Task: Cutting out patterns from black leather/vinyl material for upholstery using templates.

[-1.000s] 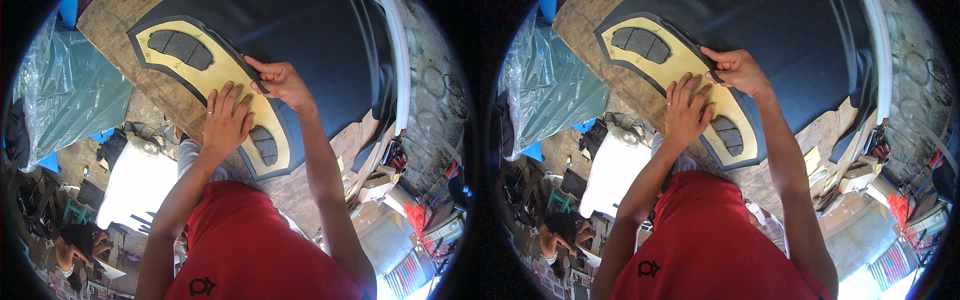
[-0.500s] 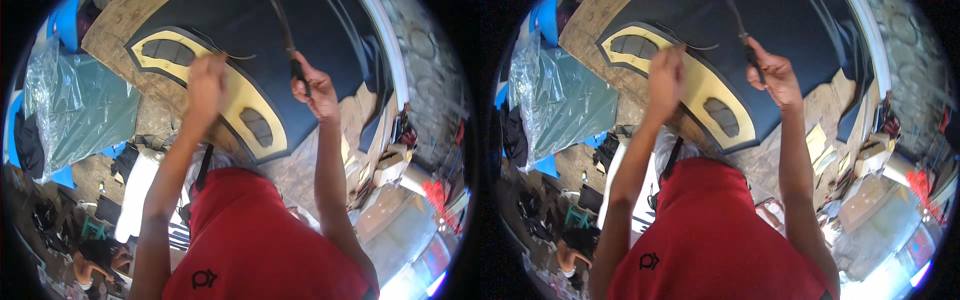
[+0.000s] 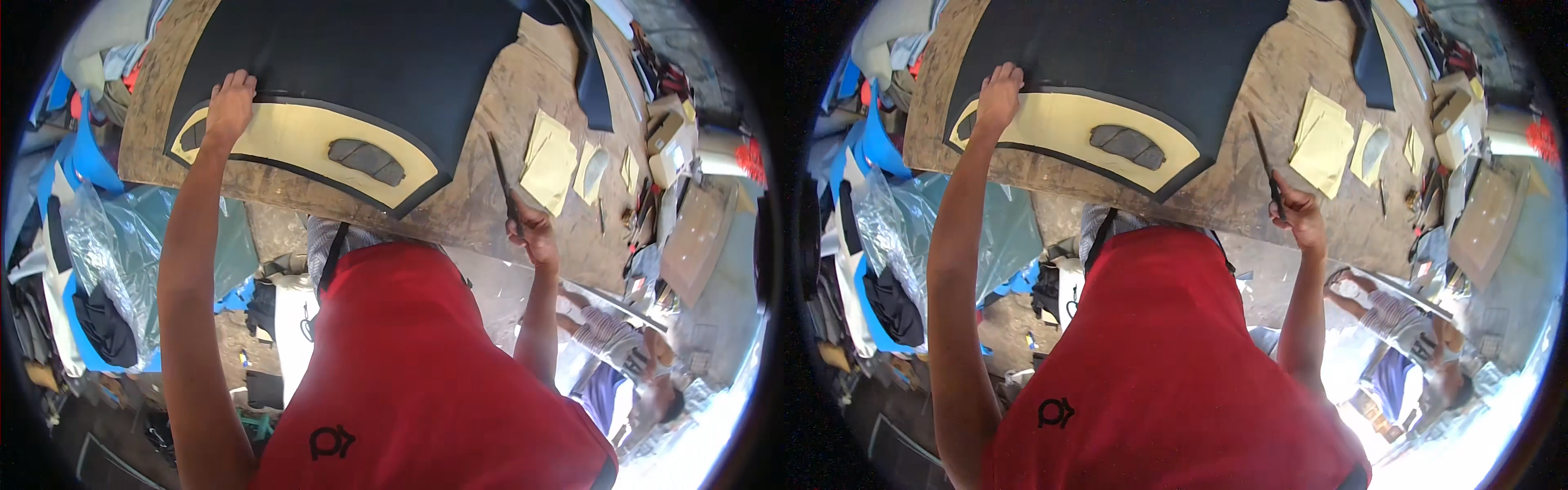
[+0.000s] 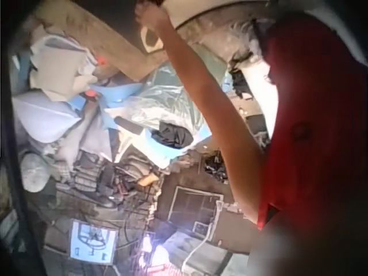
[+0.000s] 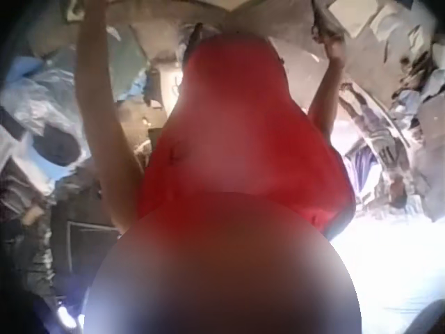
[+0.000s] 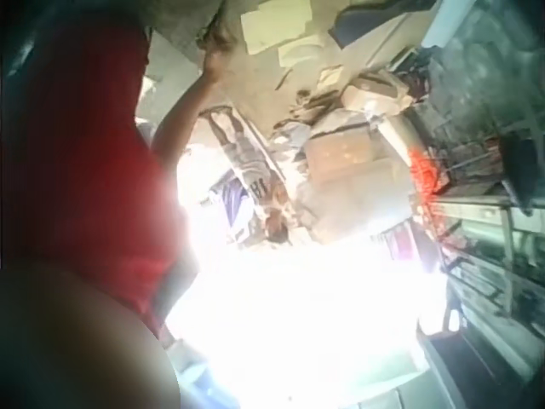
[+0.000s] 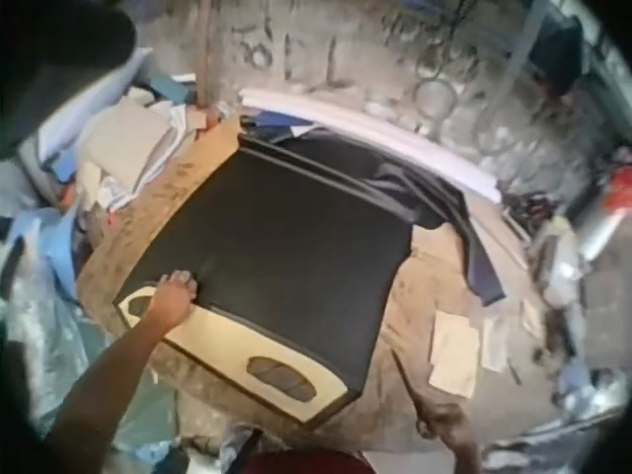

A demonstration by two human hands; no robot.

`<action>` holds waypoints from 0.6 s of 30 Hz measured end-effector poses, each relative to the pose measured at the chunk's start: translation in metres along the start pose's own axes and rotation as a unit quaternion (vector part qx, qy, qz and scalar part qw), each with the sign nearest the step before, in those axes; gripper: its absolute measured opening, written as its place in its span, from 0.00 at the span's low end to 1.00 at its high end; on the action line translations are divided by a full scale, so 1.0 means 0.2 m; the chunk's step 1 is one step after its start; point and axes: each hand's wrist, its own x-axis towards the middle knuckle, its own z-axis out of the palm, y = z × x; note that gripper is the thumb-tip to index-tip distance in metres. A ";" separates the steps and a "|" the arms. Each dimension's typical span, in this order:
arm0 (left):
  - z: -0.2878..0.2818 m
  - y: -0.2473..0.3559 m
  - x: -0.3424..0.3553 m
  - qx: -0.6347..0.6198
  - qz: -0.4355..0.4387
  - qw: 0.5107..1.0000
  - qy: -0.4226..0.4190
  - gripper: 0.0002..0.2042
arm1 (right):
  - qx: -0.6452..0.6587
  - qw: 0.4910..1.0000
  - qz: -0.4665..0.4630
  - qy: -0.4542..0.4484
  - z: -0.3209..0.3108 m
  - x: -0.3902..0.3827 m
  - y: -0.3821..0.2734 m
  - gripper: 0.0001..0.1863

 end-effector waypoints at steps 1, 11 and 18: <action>0.02 -0.01 -0.01 0.044 0.006 0.999 0.012 0.06 | 0.009 1.000 0.012 -0.021 -0.03 -0.02 0.06 0.36; -0.20 -0.25 -1.02 0.003 0.287 0.749 -0.597 0.11 | 0.002 0.996 0.051 -0.067 -0.26 -0.13 0.33 0.35; -0.72 0.59 -0.69 -0.198 0.024 0.912 -0.358 0.12 | -0.309 0.934 -0.073 0.162 -0.20 -0.08 0.37 0.34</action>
